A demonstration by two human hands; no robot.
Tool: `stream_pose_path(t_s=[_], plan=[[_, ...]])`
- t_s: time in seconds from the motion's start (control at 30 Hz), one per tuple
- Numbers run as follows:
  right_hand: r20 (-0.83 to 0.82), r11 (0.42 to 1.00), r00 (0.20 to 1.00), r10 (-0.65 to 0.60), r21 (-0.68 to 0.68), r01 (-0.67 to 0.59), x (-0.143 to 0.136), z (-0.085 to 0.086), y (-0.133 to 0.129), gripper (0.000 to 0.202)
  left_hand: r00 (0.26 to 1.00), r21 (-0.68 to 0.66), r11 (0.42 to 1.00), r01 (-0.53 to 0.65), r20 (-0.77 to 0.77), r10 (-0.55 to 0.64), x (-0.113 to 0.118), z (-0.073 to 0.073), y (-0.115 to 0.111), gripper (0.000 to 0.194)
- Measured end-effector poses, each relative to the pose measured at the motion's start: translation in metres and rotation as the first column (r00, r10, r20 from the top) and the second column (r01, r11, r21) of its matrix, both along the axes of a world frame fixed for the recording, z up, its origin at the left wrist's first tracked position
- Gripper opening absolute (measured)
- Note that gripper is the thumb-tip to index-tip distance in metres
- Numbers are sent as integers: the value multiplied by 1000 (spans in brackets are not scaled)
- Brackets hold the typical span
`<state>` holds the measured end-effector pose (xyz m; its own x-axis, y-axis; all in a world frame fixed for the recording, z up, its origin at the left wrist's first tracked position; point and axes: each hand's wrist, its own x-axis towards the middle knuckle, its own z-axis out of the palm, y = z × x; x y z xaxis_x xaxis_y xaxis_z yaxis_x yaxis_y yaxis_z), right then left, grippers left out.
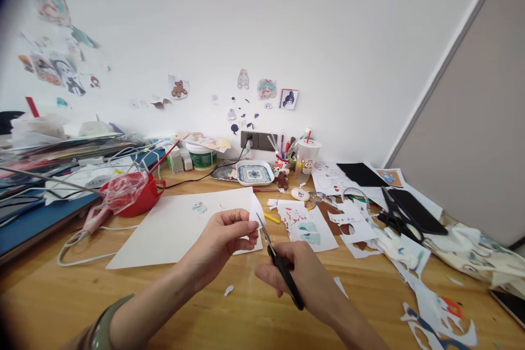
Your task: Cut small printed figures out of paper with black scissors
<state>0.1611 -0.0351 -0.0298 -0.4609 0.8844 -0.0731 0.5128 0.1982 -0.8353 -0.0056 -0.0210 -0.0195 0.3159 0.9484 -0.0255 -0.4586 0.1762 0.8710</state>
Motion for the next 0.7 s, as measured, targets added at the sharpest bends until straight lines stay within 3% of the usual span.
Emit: stream_pose_path(t_s=[0.7], plan=[[8, 1000, 1000, 10, -11, -10, -1, 2, 1, 30, 999, 3, 1000, 0, -45, 0, -1, 2, 1, 16]])
